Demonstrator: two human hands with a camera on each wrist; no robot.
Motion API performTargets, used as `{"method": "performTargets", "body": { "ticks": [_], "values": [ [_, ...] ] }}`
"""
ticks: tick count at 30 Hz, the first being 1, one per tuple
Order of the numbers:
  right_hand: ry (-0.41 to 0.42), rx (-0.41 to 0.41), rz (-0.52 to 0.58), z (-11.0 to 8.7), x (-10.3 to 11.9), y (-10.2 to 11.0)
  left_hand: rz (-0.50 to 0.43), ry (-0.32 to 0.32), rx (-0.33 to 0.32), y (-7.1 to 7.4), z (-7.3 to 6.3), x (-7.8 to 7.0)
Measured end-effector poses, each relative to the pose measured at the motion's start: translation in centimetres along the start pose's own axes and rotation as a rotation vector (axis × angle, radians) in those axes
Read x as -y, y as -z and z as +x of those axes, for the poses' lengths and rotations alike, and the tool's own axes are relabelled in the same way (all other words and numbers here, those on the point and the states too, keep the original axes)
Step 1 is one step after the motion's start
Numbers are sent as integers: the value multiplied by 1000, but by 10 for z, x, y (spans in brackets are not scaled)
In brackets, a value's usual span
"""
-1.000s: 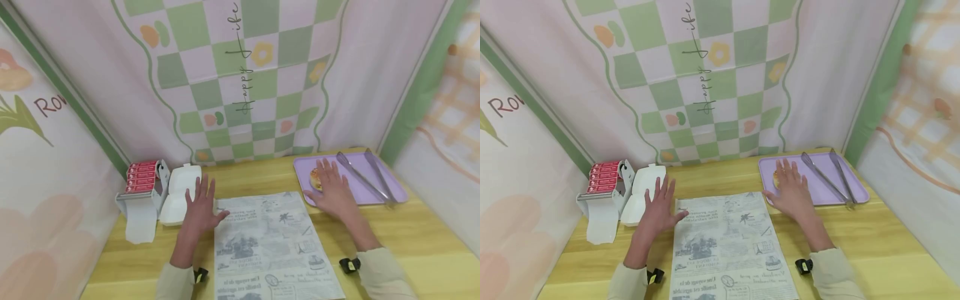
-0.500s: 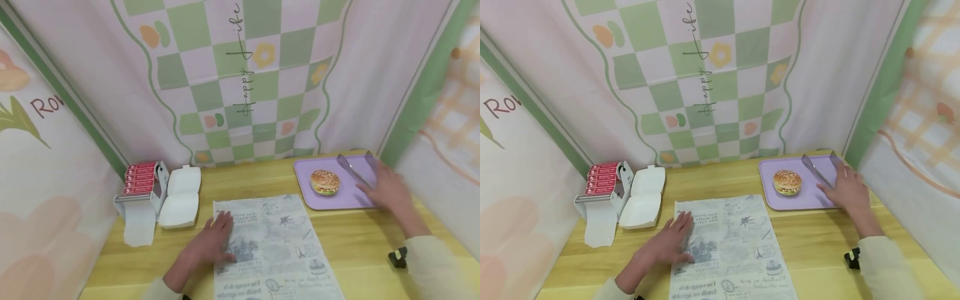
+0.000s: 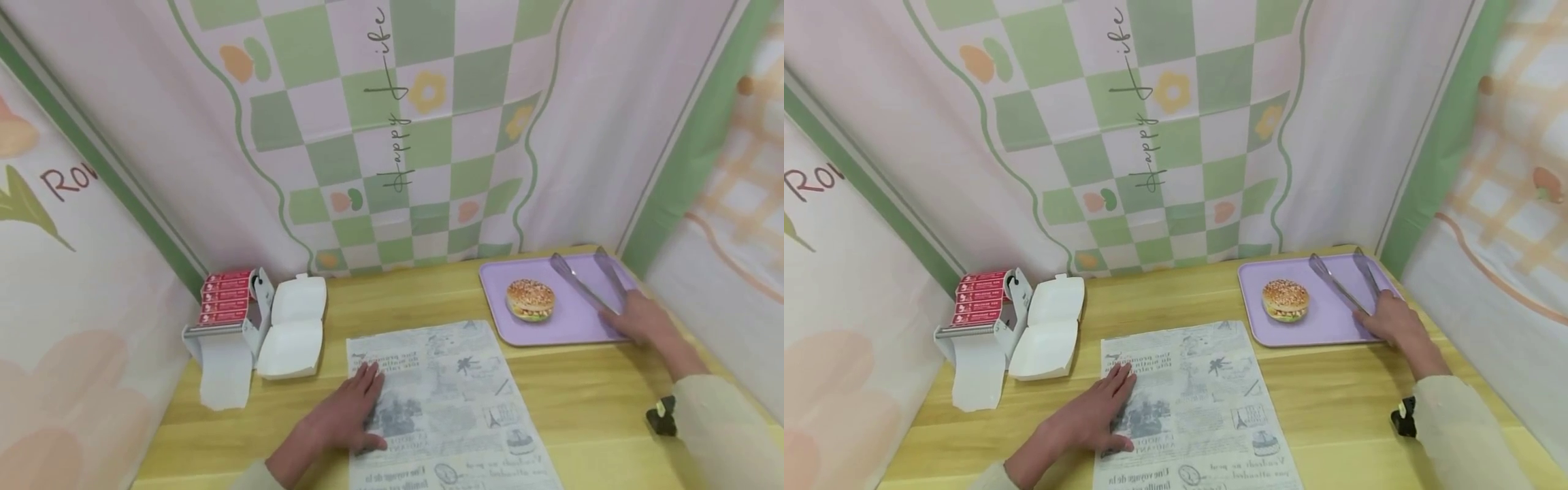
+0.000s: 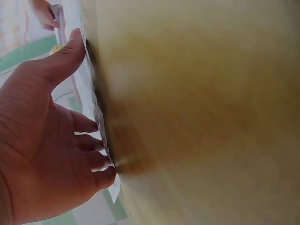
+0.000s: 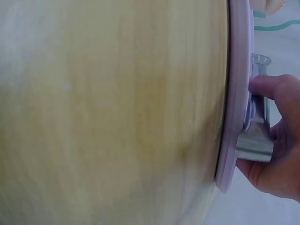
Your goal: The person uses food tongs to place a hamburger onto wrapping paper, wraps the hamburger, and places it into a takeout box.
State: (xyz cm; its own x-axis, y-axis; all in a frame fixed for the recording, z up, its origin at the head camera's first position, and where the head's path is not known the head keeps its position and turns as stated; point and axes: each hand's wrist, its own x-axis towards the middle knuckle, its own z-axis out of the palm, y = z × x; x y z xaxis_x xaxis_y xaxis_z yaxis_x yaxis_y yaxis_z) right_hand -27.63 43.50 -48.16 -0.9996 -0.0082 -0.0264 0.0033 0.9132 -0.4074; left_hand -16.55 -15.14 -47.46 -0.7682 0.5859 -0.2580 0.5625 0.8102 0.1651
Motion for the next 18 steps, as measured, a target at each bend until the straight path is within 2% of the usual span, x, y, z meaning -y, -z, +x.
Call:
{"method": "performTargets", "body": {
  "ticks": [9,18],
  "values": [
    [93,-72,76,-11,-4,6,33,-6,33,-4,4,2],
    [193,-89,49,-42,34,26,24,-10,29,-2,2,2]
  ]
}}
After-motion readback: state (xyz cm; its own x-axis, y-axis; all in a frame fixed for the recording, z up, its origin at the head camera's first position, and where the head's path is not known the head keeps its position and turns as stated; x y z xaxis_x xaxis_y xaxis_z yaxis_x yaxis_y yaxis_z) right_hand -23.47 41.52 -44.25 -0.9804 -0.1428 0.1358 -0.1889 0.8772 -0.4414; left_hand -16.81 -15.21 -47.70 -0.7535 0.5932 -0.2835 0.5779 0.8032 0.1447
